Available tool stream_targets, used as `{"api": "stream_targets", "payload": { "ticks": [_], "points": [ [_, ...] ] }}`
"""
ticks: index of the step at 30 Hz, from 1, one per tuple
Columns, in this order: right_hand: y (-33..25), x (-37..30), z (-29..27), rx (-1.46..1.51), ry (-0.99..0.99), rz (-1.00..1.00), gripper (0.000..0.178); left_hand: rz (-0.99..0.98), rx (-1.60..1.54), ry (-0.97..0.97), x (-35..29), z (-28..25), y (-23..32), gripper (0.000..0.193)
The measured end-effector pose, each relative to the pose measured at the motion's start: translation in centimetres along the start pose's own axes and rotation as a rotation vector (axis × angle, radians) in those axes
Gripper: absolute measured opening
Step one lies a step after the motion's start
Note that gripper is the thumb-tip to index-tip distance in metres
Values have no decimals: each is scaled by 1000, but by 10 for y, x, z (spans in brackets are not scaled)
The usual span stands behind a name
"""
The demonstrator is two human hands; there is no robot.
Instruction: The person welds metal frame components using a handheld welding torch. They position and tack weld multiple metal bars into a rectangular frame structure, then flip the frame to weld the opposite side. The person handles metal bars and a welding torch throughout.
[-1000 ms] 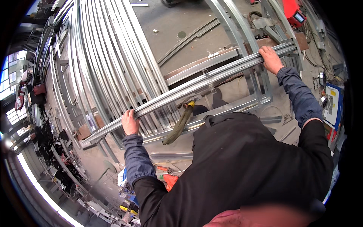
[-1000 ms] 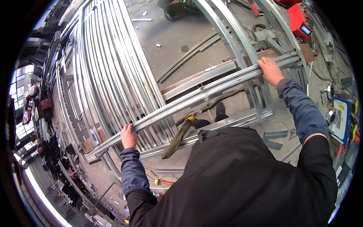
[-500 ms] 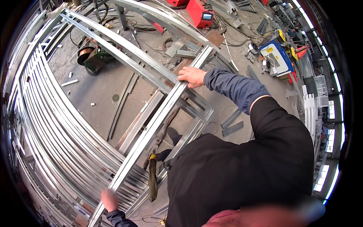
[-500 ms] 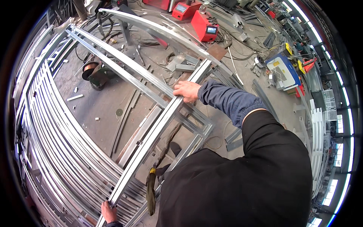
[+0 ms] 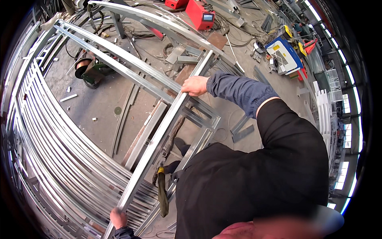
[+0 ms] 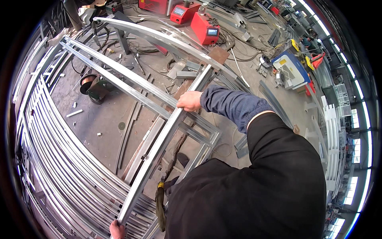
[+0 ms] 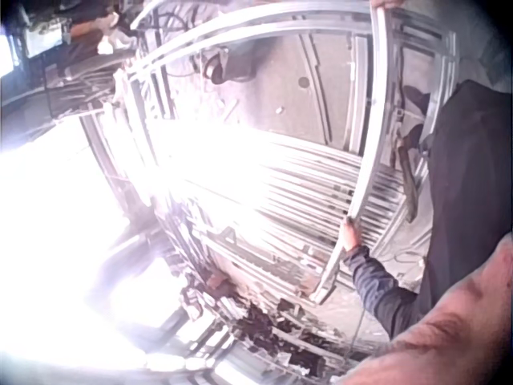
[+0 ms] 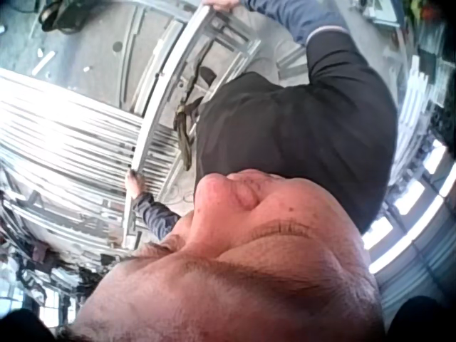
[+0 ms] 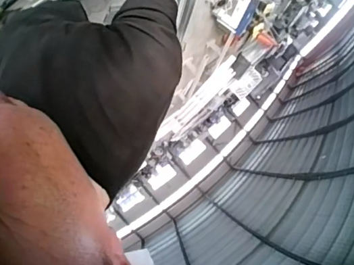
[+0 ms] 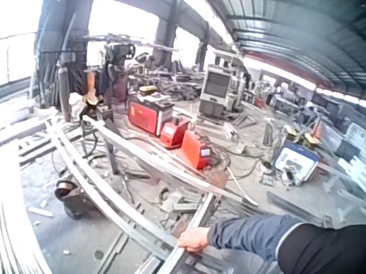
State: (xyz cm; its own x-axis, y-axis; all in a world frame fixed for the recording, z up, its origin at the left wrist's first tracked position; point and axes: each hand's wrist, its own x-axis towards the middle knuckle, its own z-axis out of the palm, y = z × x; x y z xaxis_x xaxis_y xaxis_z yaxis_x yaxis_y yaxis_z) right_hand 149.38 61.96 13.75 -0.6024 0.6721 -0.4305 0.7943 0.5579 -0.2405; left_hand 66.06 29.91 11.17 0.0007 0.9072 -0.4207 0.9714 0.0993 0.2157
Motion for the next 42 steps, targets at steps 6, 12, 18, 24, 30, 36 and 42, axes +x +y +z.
{"api": "stream_targets", "payload": {
  "ticks": [6, 12, 18, 24, 30, 36, 42],
  "points": [
    [3, 11, 11, 81, 76, 16, 24, 30, -30, -11, 15, 12, -28, 14],
    [-1, 12, 14, 154, 223, 49, 24, 10, -116, 95, 14, -12, -5, 18],
    [2, 4, 26, 184, 288, 50, 35, -63, -199, 65, 10, -6, -4, 19],
    [5, -23, 24, 90, 237, -75, 65, 23, -59, -5, -4, -6, 27, 52],
    [24, -22, 36, 26, 279, -43, 62, 16, -8, 166, -10, 3, 49, 39],
    [27, -18, 39, 1, 301, -53, 61, 16, 55, 161, -15, -2, 53, 52],
    [18, -13, 22, 55, 184, 60, 59, -46, 105, 89, -11, -10, 61, 49]
  ]
}}
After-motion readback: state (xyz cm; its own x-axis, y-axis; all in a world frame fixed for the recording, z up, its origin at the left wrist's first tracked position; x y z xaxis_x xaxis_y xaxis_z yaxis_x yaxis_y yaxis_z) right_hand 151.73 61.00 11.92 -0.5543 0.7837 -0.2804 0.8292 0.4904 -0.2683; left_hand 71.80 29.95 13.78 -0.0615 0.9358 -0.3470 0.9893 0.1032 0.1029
